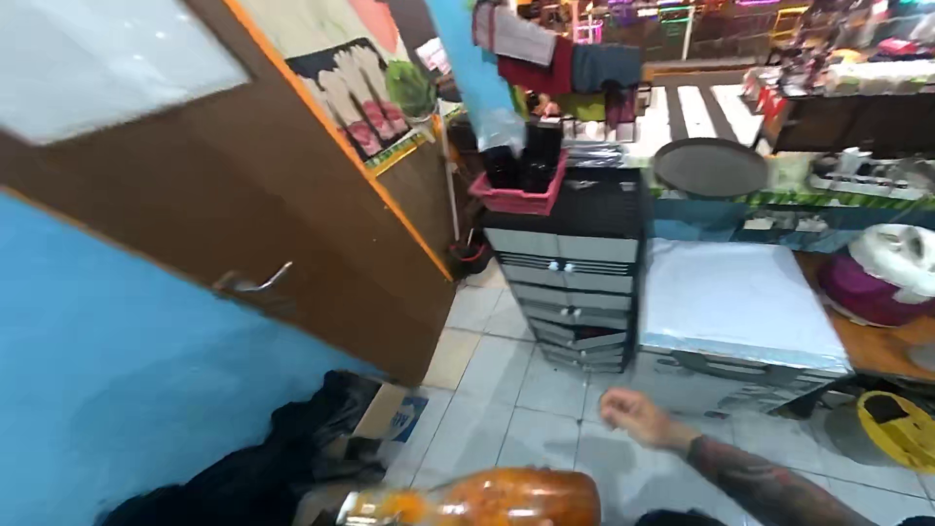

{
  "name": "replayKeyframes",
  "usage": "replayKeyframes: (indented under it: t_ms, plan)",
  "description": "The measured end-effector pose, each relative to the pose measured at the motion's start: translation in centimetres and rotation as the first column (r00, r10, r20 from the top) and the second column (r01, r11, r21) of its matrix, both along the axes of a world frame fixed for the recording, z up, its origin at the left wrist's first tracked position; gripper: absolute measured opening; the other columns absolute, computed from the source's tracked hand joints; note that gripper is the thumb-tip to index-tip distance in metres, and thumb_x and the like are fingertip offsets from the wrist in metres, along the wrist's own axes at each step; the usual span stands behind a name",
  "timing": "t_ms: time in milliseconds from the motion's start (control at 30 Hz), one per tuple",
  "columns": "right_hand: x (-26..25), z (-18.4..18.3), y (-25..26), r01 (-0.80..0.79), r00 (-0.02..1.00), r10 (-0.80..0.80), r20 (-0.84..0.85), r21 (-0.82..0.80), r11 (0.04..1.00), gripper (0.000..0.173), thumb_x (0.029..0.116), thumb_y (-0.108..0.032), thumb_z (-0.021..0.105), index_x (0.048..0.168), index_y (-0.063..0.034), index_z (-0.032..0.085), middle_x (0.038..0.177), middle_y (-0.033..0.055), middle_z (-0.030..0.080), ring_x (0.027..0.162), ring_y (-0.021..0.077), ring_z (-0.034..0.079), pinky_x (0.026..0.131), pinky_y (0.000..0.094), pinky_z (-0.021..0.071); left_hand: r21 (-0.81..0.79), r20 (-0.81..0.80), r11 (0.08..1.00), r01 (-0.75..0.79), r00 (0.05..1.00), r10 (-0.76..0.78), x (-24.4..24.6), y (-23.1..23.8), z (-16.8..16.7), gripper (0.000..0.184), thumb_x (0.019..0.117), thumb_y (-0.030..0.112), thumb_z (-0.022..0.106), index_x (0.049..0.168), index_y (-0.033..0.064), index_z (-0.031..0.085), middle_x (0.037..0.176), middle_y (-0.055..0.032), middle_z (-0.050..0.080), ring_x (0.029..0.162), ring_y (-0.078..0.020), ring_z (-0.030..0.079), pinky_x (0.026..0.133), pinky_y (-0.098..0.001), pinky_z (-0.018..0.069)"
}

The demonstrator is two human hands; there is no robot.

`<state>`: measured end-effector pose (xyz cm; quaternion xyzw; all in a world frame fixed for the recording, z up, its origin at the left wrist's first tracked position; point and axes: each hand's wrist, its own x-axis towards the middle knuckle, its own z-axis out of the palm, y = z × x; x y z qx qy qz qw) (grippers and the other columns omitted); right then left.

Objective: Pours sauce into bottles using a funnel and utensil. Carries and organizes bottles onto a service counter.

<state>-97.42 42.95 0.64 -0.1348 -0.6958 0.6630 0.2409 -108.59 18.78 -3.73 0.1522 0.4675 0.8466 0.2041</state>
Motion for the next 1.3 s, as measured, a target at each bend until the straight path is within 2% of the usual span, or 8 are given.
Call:
replayKeyframes:
  t_ms: [67, 167, 367, 567, 867, 967, 1067, 1300]
  plan:
    - [-3.5, -1.8, 1.0, 0.091, 0.989, -0.086, 0.123, -0.034, 0.995, 0.026, 0.1074, -0.020, 0.049, 0.101, -0.0034, 0.067, 0.080, -0.0012, 0.065, 0.072, 0.0061, 0.062, 0.071, 0.0270, 0.0561, -0.006, -0.007, 1.000, 0.006, 1.000, -0.006, -5.8, -1.6, 1.8, 0.072, 0.0638, 0.041, 0.095, 0.125, 0.0164, 0.064, 0.106, -0.0023, 0.076, 0.095, -0.0146, 0.074, 0.083, -0.0362, 0.0633]
    - [-8.7, -3.8, 2.1, 0.113, 0.934, -0.116, 0.337, 0.028, 0.993, 0.035, 0.1093, -0.028, 0.044, 0.107, -0.0004, 0.066, 0.086, 0.0050, 0.067, 0.077, 0.0132, 0.065, 0.076, 0.0344, 0.0582, -0.089, -0.007, 0.994, -0.067, 0.998, 0.066, -16.4, -1.1, 5.0, 0.103, 0.0582, 0.042, 0.098, 0.136, -0.0012, 0.046, 0.115, -0.0159, 0.071, 0.103, -0.0265, 0.072, 0.088, -0.0462, 0.0621]
    - [-16.8, -7.1, 2.4, 0.211, 0.919, -0.191, 0.345, -0.021, 0.977, 0.031, 0.0982, 0.001, 0.050, 0.129, 0.0011, 0.045, 0.127, 0.0153, 0.068, 0.116, 0.0253, 0.068, 0.094, 0.0430, 0.0590, -0.219, 0.047, 0.975, -0.027, 0.998, 0.039, -30.2, 0.0, 7.3, 0.098, 0.0571, 0.023, 0.098, 0.137, 0.0001, 0.046, 0.113, -0.0160, 0.071, 0.101, -0.0263, 0.072, 0.090, -0.0478, 0.0616]
    - [-26.5, -8.0, 6.2, 0.208, 0.885, -0.138, 0.445, -0.111, 0.972, 0.060, 0.0954, -0.003, 0.055, 0.152, -0.0021, 0.035, 0.128, 0.0150, 0.069, 0.106, 0.0262, 0.072, 0.089, 0.0428, 0.0606, -0.312, -0.037, 0.950, 0.004, 0.999, -0.016, -40.8, 4.0, 6.4, 0.096, 0.0609, 0.017, 0.097, 0.142, 0.0060, 0.046, 0.120, -0.0127, 0.069, 0.107, -0.0245, 0.069, 0.092, -0.0474, 0.0607]
    - [-50.1, -5.1, 17.0, -0.043, 0.903, 0.091, 0.420, -0.123, 0.991, 0.056, 0.0997, -0.012, 0.056, 0.152, -0.0035, 0.037, 0.128, 0.0129, 0.068, 0.108, 0.0227, 0.071, 0.094, 0.0401, 0.0594, -0.540, -0.118, 0.838, -0.078, 0.993, 0.017, -56.8, 16.7, 7.3, 0.101, 0.0554, 0.021, 0.100, 0.140, 0.0009, 0.047, 0.116, -0.0111, 0.070, 0.106, -0.0183, 0.070, 0.094, -0.0399, 0.0612]
    - [-58.8, -4.1, 21.2, -0.072, 0.884, 0.122, 0.451, -0.127, 0.989, 0.056, 0.1011, -0.012, 0.058, 0.153, -0.0111, 0.037, 0.126, 0.0096, 0.070, 0.103, 0.0206, 0.072, 0.090, 0.0391, 0.0598, -0.464, -0.067, 0.883, -0.072, 0.997, 0.046, -62.2, 22.1, 6.4, 0.103, 0.0629, 0.018, 0.098, 0.148, 0.0123, 0.041, 0.125, -0.0123, 0.067, 0.110, -0.0249, 0.069, 0.092, -0.0479, 0.0610]
    - [-67.6, -3.9, 26.1, -0.102, 0.905, 0.138, 0.403, -0.109, 0.989, 0.057, 0.1015, -0.007, 0.055, 0.154, -0.0153, 0.035, 0.129, 0.0088, 0.068, 0.100, 0.0239, 0.072, 0.088, 0.0444, 0.0599, -0.333, -0.054, 0.943, -0.011, 0.999, -0.008, -65.6, 27.3, 7.0, 0.100, 0.0579, 0.027, 0.100, 0.140, 0.0064, 0.047, 0.117, -0.0132, 0.070, 0.104, -0.0256, 0.071, 0.090, -0.0478, 0.0621]
    - [-74.8, -1.1, 33.8, 0.069, 0.962, -0.062, 0.266, -0.018, 0.997, 0.060, 0.1026, -0.008, 0.054, 0.156, -0.0202, 0.030, 0.134, 0.0048, 0.066, 0.100, 0.0215, 0.071, 0.086, 0.0418, 0.0596, -0.289, -0.013, 0.948, 0.136, 0.989, -0.145, -73.3, 38.1, 8.2, 0.088, 0.0600, 0.024, 0.099, 0.134, 0.0069, 0.054, 0.114, -0.0114, 0.072, 0.102, -0.0237, 0.072, 0.089, -0.0463, 0.0619]
